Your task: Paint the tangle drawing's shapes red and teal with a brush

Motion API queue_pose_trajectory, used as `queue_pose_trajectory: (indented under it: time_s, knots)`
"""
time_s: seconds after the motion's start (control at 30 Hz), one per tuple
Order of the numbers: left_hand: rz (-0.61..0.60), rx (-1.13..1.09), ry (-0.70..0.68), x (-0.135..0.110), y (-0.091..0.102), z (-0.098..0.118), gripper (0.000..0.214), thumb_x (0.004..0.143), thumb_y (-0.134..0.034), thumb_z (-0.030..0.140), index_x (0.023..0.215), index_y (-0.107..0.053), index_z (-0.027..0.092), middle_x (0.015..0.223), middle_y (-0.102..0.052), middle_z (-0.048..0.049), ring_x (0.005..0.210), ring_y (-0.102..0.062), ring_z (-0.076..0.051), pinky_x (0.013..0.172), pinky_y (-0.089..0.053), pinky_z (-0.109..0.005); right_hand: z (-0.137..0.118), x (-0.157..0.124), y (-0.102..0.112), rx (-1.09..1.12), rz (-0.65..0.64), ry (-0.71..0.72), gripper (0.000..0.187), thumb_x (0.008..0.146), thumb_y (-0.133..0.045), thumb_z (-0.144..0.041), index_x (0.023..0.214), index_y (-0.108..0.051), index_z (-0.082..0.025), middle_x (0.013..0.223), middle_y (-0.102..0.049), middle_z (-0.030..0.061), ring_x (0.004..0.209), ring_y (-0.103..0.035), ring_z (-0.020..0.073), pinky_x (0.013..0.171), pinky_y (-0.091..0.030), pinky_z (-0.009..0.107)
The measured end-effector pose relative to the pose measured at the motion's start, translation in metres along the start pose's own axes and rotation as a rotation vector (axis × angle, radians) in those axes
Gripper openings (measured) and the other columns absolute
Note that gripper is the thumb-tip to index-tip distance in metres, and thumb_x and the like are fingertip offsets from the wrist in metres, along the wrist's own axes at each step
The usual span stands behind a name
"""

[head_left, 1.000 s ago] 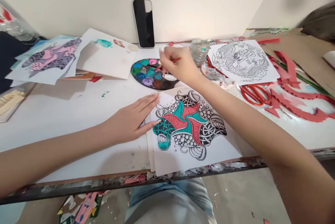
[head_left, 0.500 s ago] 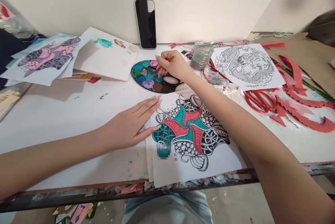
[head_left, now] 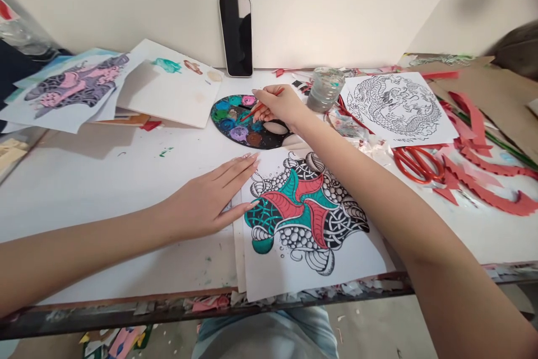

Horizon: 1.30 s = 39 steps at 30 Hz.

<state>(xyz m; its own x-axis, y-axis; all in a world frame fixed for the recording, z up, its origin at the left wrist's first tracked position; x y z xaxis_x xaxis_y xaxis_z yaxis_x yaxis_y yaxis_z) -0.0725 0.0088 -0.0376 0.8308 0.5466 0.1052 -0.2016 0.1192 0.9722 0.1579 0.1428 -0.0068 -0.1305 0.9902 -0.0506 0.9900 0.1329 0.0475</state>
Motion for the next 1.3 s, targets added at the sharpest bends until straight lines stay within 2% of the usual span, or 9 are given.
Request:
queue_pose_trajectory:
  time_s: [0.2,0.33,0.53,0.67,0.77,0.87,0.97,1.2,1.3]
  knots:
    - [0.009,0.027,-0.014,0.000,-0.001,0.000,0.077,0.119,-0.047,0.055,0.183,-0.037,0.013,0.191,-0.036,-0.0161,0.178,-0.041,-0.030,0.147,-0.040,-0.047,0.000,0.004,0.005,0.069,0.062,-0.032,0.052,0.115,-0.063,-0.020,0.064,-0.061,-0.020,0.055,-0.069,0.0009,0.047,-0.057,0.0073,0.048,-0.050,0.015]
    - [0.021,0.031,-0.017,0.000,-0.003,-0.001,0.077,0.119,-0.045,0.055,0.181,-0.039,0.010,0.190,-0.038,-0.0176,0.177,-0.041,-0.030,0.147,-0.040,-0.046,-0.008,0.003,0.014,0.087,0.047,-0.019,0.046,0.107,-0.082,-0.038,0.070,-0.064,-0.019,0.058,-0.069,-0.0025,0.049,-0.057,0.0045,0.050,-0.052,0.014]
    - [0.025,0.017,-0.011,0.000,-0.003,0.000,0.078,0.119,-0.045,0.056,0.180,-0.040,0.008,0.190,-0.039,-0.0178,0.178,-0.041,-0.030,0.148,-0.038,-0.045,-0.019,-0.051,0.024,0.122,-0.054,0.024,0.056,0.111,-0.074,-0.061,0.074,-0.067,-0.019,0.060,-0.069,0.0002,0.058,-0.069,0.0084,0.059,-0.059,0.017]
    - [0.034,0.033,-0.005,0.001,-0.005,0.000,0.079,0.119,-0.043,0.058,0.180,-0.040,0.008,0.189,-0.040,-0.0169,0.178,-0.041,-0.030,0.148,-0.037,-0.045,-0.018,-0.114,0.027,0.162,-0.241,0.130,0.043,0.103,-0.088,-0.052,0.076,-0.081,-0.019,0.073,-0.081,0.0037,0.065,-0.075,0.0104,0.063,-0.061,0.019]
    - [0.050,0.031,-0.027,0.001,-0.005,0.000,0.078,0.119,-0.046,0.056,0.179,-0.042,0.006,0.189,-0.041,-0.0186,0.177,-0.042,-0.031,0.148,-0.036,-0.045,-0.011,-0.155,0.030,-0.021,-0.238,0.215,0.055,0.103,-0.089,-0.054,0.063,-0.071,-0.021,0.063,-0.075,0.0007,0.053,-0.070,0.0112,0.052,-0.056,0.022]
    - [0.065,0.056,-0.050,0.001,-0.003,0.000,0.075,0.120,-0.046,0.052,0.179,-0.041,0.006,0.189,-0.040,-0.0182,0.176,-0.043,-0.030,0.148,-0.035,-0.042,-0.005,-0.181,0.030,-0.251,-0.250,0.446,0.058,0.115,-0.075,-0.035,0.062,-0.059,-0.020,0.056,-0.067,-0.0025,0.048,-0.061,0.0077,0.049,-0.046,0.020]
    - [0.071,0.086,-0.062,0.001,-0.002,0.001,0.075,0.120,-0.046,0.050,0.180,-0.039,0.005,0.190,-0.040,-0.0173,0.176,-0.043,-0.029,0.148,-0.035,-0.041,0.001,-0.192,0.023,-0.340,-0.338,0.638,0.056,0.116,-0.067,-0.017,0.063,-0.050,-0.019,0.053,-0.059,-0.0059,0.046,-0.051,0.0039,0.048,-0.039,0.019]
    - [0.070,0.089,-0.076,0.000,0.000,0.000,0.077,0.120,-0.047,0.050,0.180,-0.038,0.004,0.189,-0.041,-0.0185,0.176,-0.042,-0.029,0.148,-0.035,-0.042,0.010,-0.200,0.018,-0.423,-0.300,0.663,0.054,0.116,-0.063,-0.012,0.065,-0.047,-0.020,0.054,-0.055,-0.0062,0.048,-0.045,0.0049,0.048,-0.035,0.022]
    - [0.054,0.070,-0.058,-0.001,0.000,0.000,0.077,0.120,-0.046,0.051,0.182,-0.035,0.006,0.190,-0.040,-0.0173,0.178,-0.039,-0.028,0.149,-0.034,-0.042,0.009,-0.202,0.022,-0.495,-0.378,0.709,0.054,0.117,-0.058,-0.009,0.065,-0.048,-0.021,0.058,-0.060,-0.0030,0.053,-0.050,0.0082,0.053,-0.041,0.025]
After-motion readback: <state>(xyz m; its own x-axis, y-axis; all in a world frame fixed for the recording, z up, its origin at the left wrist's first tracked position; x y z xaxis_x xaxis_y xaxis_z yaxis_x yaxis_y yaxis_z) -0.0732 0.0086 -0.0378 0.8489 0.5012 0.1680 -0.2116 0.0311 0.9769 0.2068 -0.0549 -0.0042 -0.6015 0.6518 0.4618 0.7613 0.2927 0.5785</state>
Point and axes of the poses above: each hand's wrist, its own x-axis towards the middle knuckle, its own y-axis out of the back of the hand, z = x × y, the point moved 1 cm from there along x, towards the middle knuckle
